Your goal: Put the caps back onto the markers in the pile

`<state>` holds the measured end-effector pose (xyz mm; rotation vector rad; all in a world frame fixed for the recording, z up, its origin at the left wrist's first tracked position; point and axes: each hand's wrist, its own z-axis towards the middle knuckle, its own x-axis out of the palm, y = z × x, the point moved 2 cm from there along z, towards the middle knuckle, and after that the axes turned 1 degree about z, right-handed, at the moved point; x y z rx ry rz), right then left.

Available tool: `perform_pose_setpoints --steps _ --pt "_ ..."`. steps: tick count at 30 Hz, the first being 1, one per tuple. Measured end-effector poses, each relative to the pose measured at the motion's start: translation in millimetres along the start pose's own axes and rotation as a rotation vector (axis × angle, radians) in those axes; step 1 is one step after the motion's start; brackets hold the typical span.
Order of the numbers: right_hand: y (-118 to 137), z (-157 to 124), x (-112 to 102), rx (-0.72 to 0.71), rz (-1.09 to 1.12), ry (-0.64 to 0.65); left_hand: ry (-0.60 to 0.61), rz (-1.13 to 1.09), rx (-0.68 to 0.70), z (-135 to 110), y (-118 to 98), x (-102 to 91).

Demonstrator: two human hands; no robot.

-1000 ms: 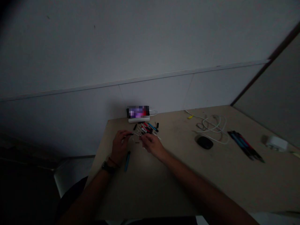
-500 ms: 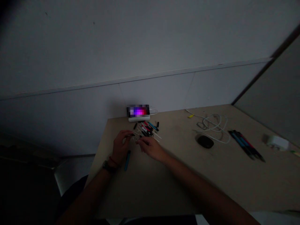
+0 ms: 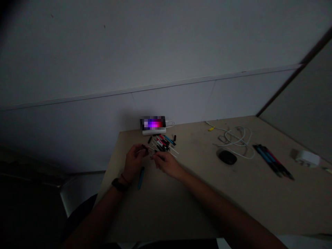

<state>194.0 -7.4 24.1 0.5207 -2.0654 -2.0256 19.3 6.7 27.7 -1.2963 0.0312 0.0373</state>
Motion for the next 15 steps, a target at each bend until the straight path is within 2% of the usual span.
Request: perform_pose_setpoints --steps 3,6,10,15 --pt "-1.2 -0.4 1.1 0.007 0.032 -0.019 0.034 -0.264 -0.184 0.1 3.8 2.4" --pt "-1.4 -0.6 1.9 0.014 0.041 -0.025 0.044 -0.436 -0.303 0.3 3.9 0.6" --pt "-1.6 -0.3 1.8 0.018 0.022 -0.009 0.047 -0.511 -0.344 -0.9 -1.4 -1.4" --pt "-3.9 0.2 1.2 0.009 0.01 -0.015 0.122 -0.518 -0.345 -3.4 -3.2 3.4"
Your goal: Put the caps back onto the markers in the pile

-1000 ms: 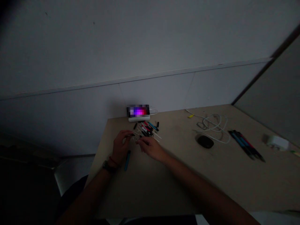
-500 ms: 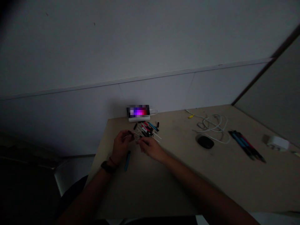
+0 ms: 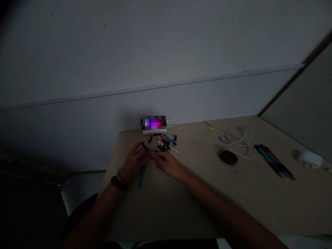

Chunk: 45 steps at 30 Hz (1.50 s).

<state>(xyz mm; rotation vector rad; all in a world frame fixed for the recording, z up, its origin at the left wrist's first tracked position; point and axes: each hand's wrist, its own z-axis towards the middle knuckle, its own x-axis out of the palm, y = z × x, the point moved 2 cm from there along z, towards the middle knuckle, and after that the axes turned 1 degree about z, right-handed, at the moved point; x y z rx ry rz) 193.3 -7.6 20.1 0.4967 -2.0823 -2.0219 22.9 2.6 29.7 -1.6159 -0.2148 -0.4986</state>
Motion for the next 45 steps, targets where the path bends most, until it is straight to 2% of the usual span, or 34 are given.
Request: perform_pose_setpoints --steps 2,5,7,10,13,16,24,32,40,45 --pt "0.3 -0.3 0.0 -0.003 0.006 0.009 0.002 0.028 0.011 1.6 2.9 -1.7" --pt "2.6 -0.7 -0.4 -0.009 -0.004 0.016 -0.07 0.191 0.088 5.9 5.0 -9.5" --pt "4.1 -0.8 -0.8 -0.014 -0.011 0.009 -0.131 0.407 0.19 8.0 3.0 -14.5" --pt "4.6 -0.6 -1.1 0.001 -0.009 -0.004 -0.16 0.718 0.391 6.9 -4.1 -14.9" --pt "4.0 -0.4 -0.9 0.025 0.0 -0.005 -0.157 0.868 0.553 2.4 -10.7 -9.4" --pt "4.4 -0.5 -0.5 0.011 0.0 -0.002 -0.127 0.936 0.643 -1.0 -13.5 -4.0" --pt "1.9 -0.1 0.3 0.009 -0.006 -0.004 -0.058 1.031 0.732 -4.3 -13.3 -0.9" --pt "-4.3 2.2 -0.3 0.017 -0.022 0.018 0.028 1.114 0.729 -7.4 -12.6 0.8" --pt "-3.2 2.7 -0.9 0.027 -0.033 0.022 0.018 1.126 0.785 -10.7 -15.0 0.7" --pt "-1.0 2.0 -1.0 0.005 -0.016 0.016 0.096 1.131 0.785 -16.1 -13.0 8.6"
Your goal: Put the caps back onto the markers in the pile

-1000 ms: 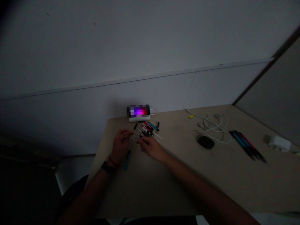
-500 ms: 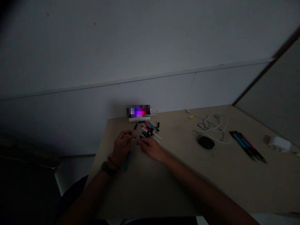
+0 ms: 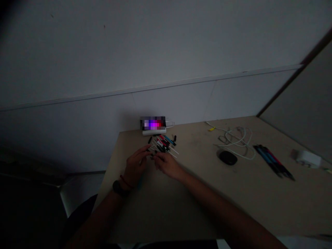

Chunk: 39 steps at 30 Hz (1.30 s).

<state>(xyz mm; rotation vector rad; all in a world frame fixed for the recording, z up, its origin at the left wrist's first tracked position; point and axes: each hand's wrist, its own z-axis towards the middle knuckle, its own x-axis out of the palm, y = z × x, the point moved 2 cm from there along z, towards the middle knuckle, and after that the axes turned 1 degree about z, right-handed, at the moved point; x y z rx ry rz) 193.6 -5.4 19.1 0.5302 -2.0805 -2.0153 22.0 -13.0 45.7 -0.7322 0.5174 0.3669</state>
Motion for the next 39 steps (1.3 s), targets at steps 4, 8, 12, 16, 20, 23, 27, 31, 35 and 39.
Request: perform_pose_setpoints --steps 4,8,12,16,20,23,27,31,35,39 --pt "2.2 -1.0 1.1 -0.001 0.071 -0.044 0.014 -0.051 -0.015 -0.4 -5.3 4.2" --pt "6.2 -2.2 1.4 -0.03 0.089 -0.063 -0.036 -0.221 -0.133 -0.2 -8.4 7.5" --pt "9.0 -2.4 -0.4 -0.065 0.062 -0.072 -0.118 -0.513 -0.371 1.1 -7.1 11.1" --pt "10.8 -2.7 -1.4 -0.106 -0.004 -0.066 -0.151 -0.753 -0.583 2.9 0.6 14.1" --pt "10.9 -4.8 0.3 -0.124 -0.063 -0.035 -0.092 -0.888 -0.694 3.0 7.8 17.1" --pt "9.0 -5.7 1.4 -0.133 -0.062 -0.043 -0.025 -0.905 -0.718 2.7 9.0 18.5" --pt "6.9 -5.9 3.2 -0.126 0.068 -0.065 0.027 -0.884 -0.717 3.0 8.3 17.5" --pt "8.9 -8.4 4.8 -0.139 0.187 -0.09 0.041 -0.821 -0.707 3.2 8.0 15.9" --pt "8.8 -10.5 3.3 -0.121 0.291 -0.149 -0.004 -0.792 -0.712 2.8 8.2 16.9" --pt "5.2 -8.6 2.8 -0.112 0.344 -0.124 -0.036 -0.792 -0.725 2.5 8.0 17.8"
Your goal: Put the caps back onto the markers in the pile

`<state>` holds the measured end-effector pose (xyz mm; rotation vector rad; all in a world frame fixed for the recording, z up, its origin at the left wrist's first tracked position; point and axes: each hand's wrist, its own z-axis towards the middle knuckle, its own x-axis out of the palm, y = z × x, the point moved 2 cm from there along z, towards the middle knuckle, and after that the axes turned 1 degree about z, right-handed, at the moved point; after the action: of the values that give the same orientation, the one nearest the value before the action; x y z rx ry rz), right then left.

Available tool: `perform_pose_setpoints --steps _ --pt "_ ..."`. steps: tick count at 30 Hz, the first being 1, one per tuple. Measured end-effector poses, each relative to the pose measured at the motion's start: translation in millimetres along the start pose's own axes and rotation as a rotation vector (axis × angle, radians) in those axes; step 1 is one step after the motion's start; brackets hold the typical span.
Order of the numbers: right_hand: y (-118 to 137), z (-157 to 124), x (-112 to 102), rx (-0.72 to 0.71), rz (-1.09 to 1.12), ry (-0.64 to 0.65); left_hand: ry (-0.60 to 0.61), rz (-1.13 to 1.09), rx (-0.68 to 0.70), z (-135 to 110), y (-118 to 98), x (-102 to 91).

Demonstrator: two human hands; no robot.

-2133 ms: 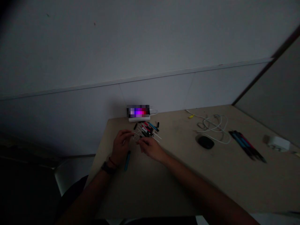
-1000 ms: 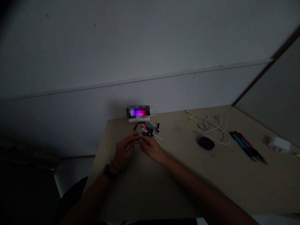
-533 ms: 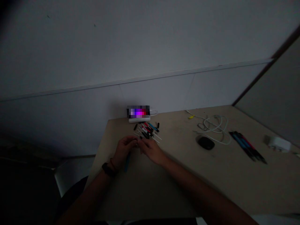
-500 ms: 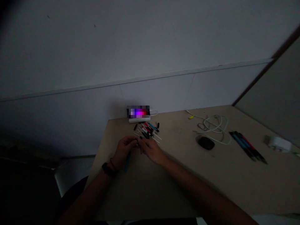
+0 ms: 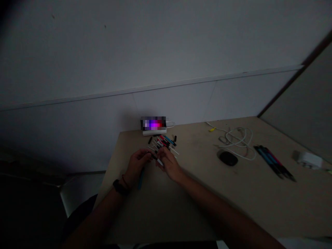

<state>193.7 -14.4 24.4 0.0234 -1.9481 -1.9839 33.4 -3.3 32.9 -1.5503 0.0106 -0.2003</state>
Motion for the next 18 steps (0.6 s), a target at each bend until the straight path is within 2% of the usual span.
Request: perform_pose_setpoints --steps 10,18 --pt "0.7 -2.0 4.1 0.025 0.013 0.04 0.016 -0.021 -0.006 -0.9 -1.4 5.1" --pt "1.8 2.3 3.0 0.089 0.077 -0.003 0.088 0.002 -0.011 -1.0 -1.1 4.0"
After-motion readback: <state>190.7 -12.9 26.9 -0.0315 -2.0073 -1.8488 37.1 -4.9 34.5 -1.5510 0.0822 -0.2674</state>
